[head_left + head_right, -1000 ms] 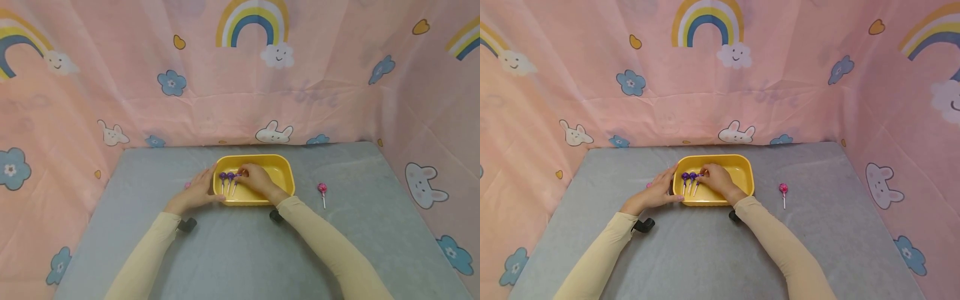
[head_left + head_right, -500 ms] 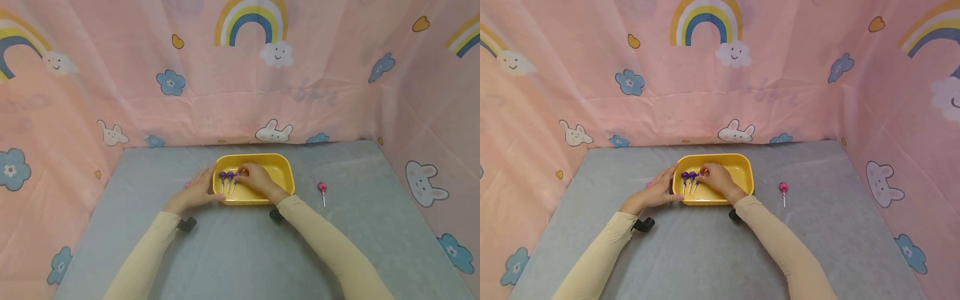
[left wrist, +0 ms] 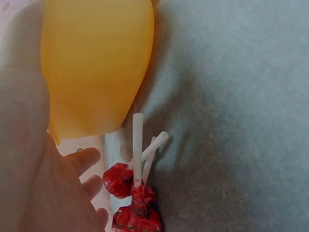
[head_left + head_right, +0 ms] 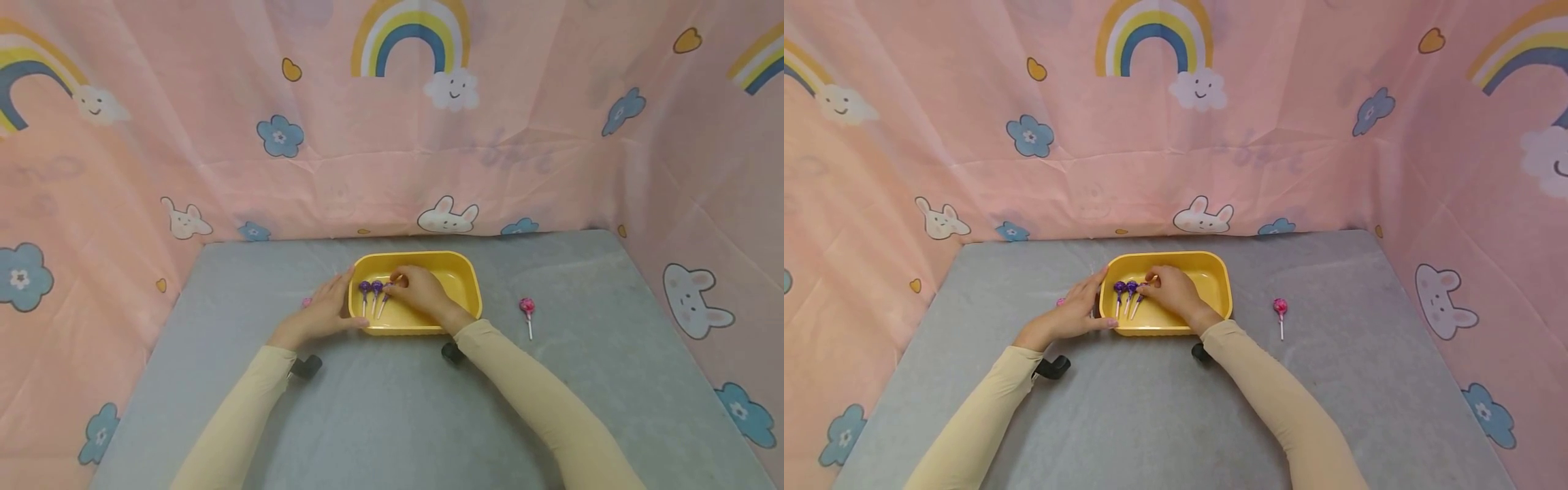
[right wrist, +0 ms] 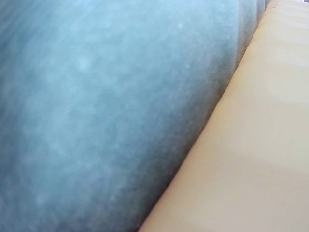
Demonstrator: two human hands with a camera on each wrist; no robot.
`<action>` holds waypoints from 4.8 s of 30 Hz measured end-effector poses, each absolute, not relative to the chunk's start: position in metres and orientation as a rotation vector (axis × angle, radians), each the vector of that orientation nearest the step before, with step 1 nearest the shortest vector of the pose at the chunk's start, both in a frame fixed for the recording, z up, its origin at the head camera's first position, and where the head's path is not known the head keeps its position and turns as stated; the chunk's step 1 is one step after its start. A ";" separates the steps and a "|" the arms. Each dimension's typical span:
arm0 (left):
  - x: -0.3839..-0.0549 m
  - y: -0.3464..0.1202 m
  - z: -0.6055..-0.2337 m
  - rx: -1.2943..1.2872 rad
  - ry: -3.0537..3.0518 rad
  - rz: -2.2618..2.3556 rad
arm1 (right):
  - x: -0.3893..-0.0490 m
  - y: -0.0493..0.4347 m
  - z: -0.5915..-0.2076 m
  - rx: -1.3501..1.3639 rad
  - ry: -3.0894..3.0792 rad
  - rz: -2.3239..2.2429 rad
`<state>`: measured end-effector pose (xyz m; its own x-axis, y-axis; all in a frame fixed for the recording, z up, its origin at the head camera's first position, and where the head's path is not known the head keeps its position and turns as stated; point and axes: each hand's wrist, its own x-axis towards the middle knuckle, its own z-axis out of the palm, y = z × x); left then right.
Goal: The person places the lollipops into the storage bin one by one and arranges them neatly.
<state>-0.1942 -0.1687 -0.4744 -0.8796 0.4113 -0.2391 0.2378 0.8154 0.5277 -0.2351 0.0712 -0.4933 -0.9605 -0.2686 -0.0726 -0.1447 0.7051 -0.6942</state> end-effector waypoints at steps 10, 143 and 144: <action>-0.193 -0.169 -0.474 0.498 2.650 0.707 | -0.235 0.072 -0.494 -0.310 2.748 -1.127; -0.207 -0.169 -0.476 0.538 2.666 0.686 | -0.195 0.307 -0.466 -0.211 2.778 -1.022; -0.207 -0.169 -0.476 0.537 2.662 0.687 | -0.196 0.305 -0.465 -0.205 2.772 -1.027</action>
<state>-0.2065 -0.1691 -0.4758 -0.8714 0.4355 -0.2257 0.2718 0.8118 0.5169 -0.1962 0.3053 -0.4647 -0.9746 -0.1901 -0.1188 -0.0668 0.7522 -0.6555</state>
